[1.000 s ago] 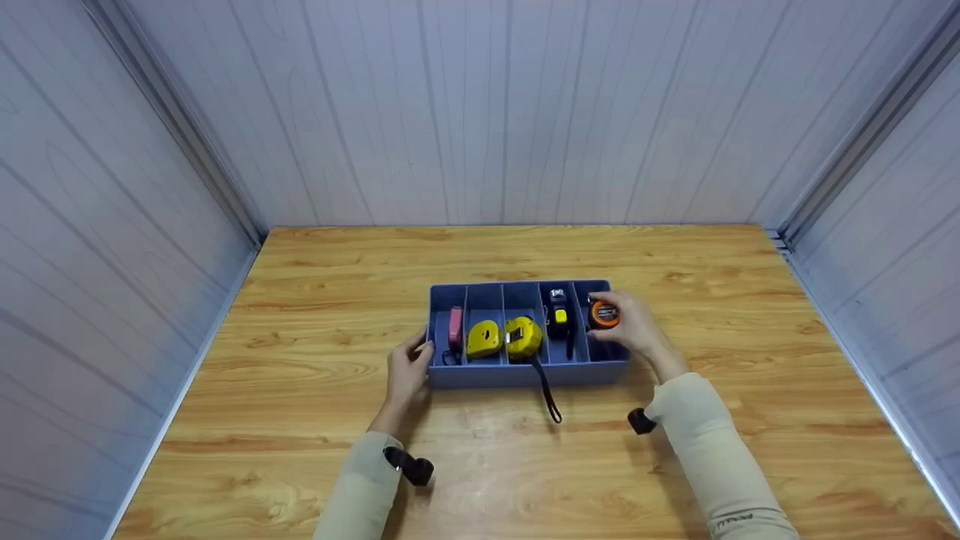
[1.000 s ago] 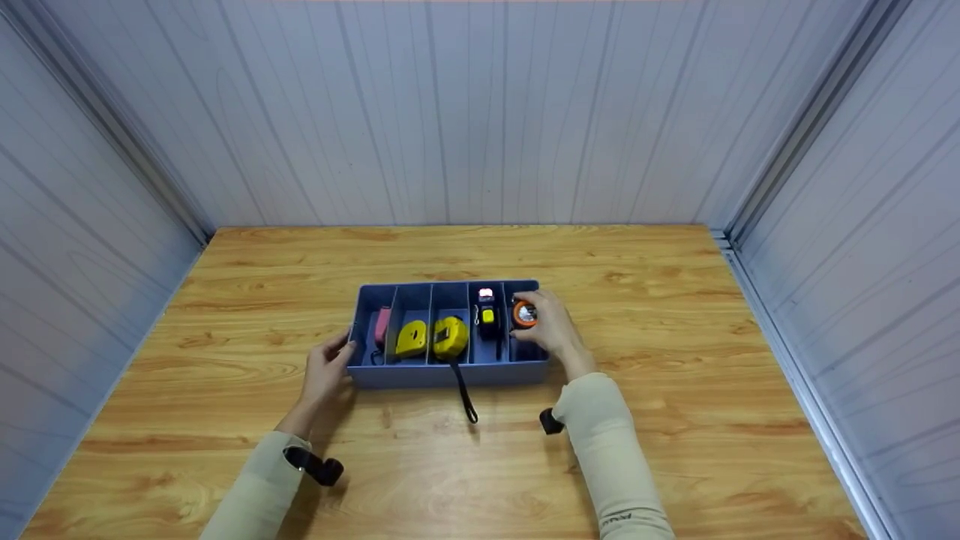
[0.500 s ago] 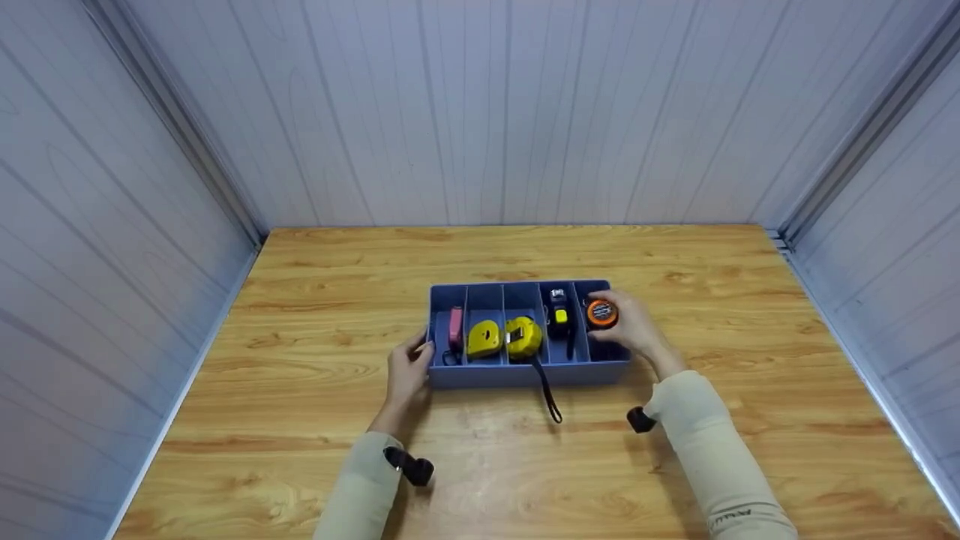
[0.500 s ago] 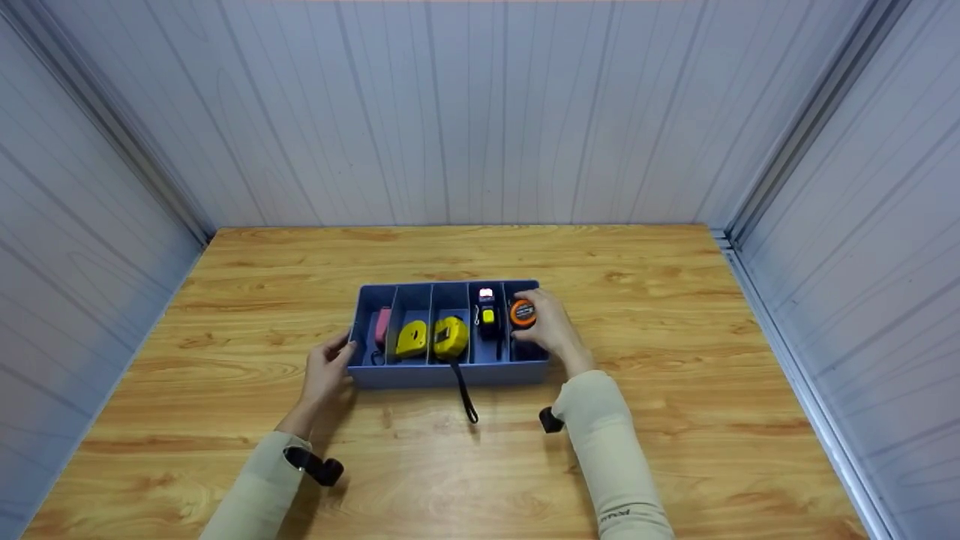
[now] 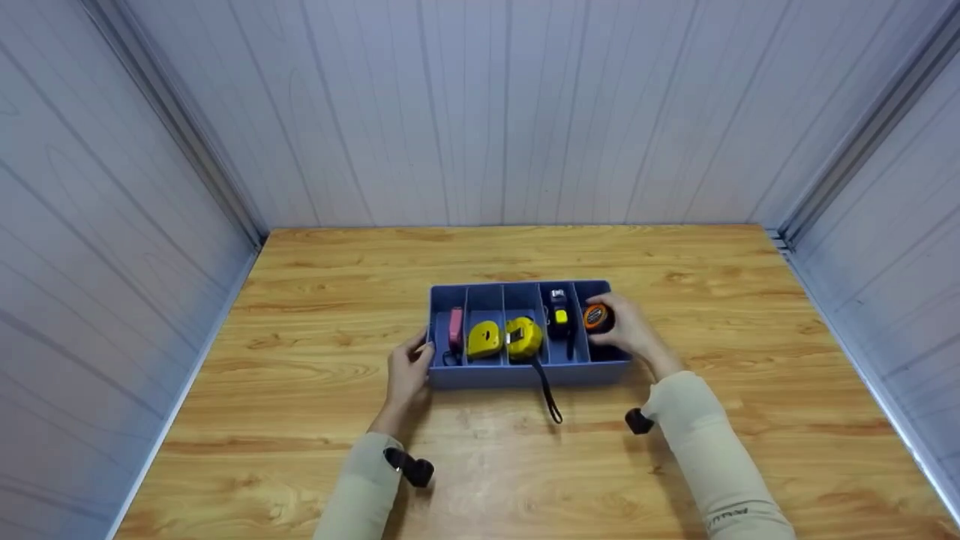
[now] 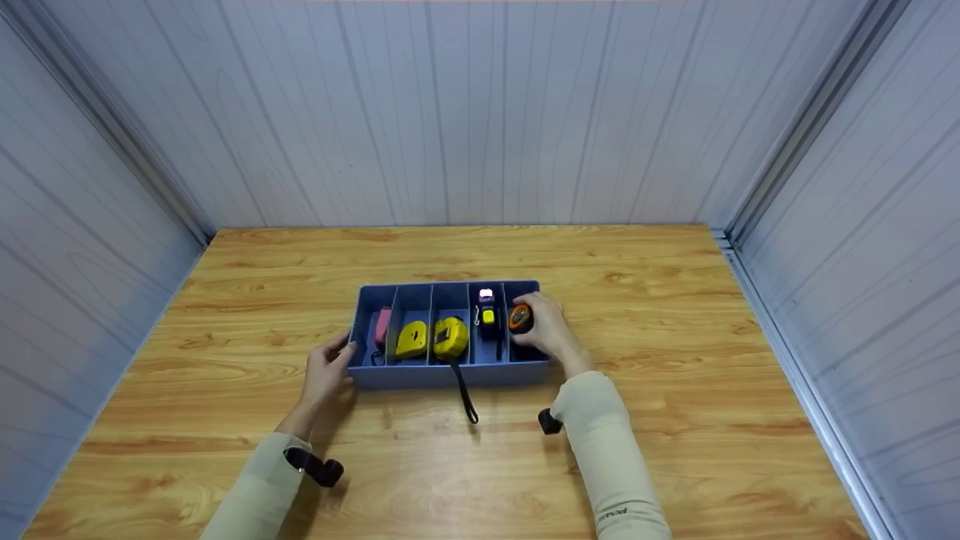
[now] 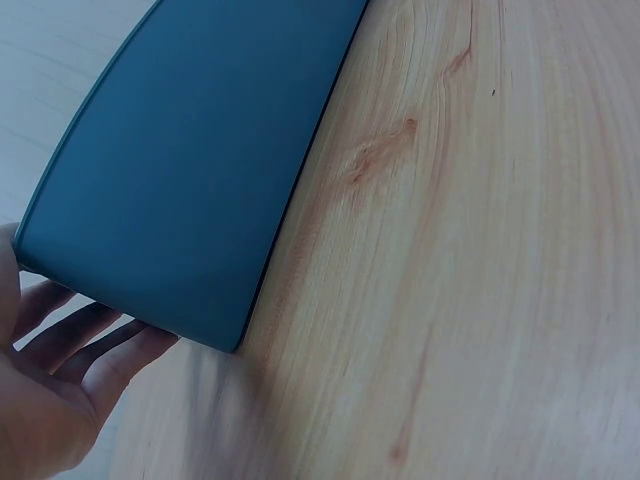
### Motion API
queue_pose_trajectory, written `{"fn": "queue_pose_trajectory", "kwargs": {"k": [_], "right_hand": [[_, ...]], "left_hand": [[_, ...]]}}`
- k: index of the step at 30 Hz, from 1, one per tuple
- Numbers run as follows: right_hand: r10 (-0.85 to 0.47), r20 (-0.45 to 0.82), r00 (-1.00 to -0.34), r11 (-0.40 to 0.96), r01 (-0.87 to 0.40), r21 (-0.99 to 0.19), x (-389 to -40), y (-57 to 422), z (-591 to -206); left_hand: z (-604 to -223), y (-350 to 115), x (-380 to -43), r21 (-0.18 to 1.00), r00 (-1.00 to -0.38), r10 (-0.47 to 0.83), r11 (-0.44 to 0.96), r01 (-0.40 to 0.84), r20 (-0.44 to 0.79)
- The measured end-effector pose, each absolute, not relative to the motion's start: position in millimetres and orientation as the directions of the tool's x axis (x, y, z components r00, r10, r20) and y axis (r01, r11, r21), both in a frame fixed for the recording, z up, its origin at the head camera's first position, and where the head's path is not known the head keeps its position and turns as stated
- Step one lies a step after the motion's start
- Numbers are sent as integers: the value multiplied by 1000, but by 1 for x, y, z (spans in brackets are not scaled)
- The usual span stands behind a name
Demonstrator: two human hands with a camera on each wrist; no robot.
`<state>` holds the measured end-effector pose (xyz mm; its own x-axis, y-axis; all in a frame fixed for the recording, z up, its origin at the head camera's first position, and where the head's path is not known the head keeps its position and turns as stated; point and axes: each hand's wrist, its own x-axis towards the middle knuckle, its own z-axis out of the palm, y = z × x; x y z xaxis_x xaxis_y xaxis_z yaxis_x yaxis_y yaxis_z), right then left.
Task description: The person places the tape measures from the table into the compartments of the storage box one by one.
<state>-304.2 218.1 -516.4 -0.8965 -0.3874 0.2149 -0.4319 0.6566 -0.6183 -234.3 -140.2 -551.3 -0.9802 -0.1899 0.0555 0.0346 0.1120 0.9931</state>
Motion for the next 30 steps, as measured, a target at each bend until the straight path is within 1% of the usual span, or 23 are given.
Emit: {"fn": "queue_pose_trajectory", "kwargs": {"k": [5,9,13,17,22,30], "right_hand": [[-420,193,-887,685,-449,-573,-304,218,-524],[-436,213,-874,689,-477,-546,-303,217,-526],[-445,218,-869,683,-486,-545,-303,217,-526],[-436,218,-873,668,-477,-572,-301,218,-526],[-426,242,-872,647,-480,-593,-299,219,-527],[-419,308,-854,602,-516,-609,-296,218,-529]], "left_hand": [[-552,-140,-233,996,-982,-188,88,19,36],[-553,-140,-234,996,-980,-197,89,5,23],[-553,-140,-235,999,-981,-195,40,-16,-8],[-549,-139,-234,999,-982,-187,4,-32,-31],[-553,-140,-236,999,-981,-195,25,-28,-23],[-553,-140,-233,993,-977,-209,117,9,33]]}}
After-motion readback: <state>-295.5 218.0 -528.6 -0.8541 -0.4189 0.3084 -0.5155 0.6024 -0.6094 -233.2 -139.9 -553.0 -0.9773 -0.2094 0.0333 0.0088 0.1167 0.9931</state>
